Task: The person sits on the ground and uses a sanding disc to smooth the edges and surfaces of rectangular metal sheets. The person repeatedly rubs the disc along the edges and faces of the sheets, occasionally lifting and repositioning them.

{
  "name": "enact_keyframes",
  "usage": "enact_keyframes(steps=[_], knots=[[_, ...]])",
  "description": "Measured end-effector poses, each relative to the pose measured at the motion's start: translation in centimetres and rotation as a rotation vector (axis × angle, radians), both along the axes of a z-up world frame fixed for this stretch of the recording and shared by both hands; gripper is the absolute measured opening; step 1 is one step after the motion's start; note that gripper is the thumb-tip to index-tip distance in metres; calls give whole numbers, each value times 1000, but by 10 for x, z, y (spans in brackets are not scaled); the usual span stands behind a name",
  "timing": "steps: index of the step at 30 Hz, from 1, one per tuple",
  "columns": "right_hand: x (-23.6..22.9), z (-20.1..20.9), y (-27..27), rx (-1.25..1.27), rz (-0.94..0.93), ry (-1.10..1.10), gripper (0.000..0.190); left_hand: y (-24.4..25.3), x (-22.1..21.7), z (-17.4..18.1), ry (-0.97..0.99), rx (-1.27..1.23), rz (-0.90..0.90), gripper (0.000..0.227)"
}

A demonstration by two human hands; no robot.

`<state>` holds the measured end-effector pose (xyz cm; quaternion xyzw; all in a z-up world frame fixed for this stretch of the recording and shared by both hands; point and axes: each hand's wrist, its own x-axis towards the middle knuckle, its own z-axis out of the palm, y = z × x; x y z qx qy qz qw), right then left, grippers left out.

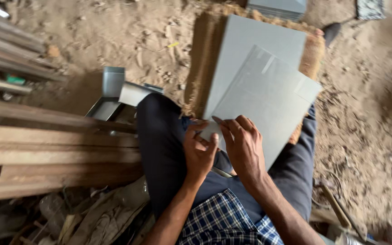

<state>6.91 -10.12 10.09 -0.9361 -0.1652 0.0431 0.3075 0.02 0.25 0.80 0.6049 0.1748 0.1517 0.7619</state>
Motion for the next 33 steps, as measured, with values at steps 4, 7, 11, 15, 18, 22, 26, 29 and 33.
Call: enact_keyframes(steps=[4, 7, 11, 15, 18, 22, 26, 29, 33], knots=[[12, 16, 26, 105, 62, -9, 15, 4, 3, 14, -70, -52, -26, 35], [6, 22, 14, 110, 40, 7, 16, 1, 1, 9, -76, -121, -26, 33], [-7, 28, -11, 96, 28, -9, 23, -4, 0, 0, -62, -186, -8, 37], [-1, 23, 7, 91, 97, -85, 23, 2, -1, 11, -40, -143, -24, 34], [10, 16, 17, 21, 172, -147, 9, 3, 1, 17, -70, -6, -28, 34], [7, 21, 0, -23, 278, -258, 30, 0, 1, 16, -77, -149, -24, 35], [-4, 26, -11, -11, 84, 3, 26, -1, 0, 8, -71, -177, -4, 36], [0, 15, 6, 18, 154, -149, 17, 0, 1, 4, -88, -161, -34, 34], [19, 9, 21, -84, 168, -59, 10, 3, 3, 10, -104, -135, -49, 35]])
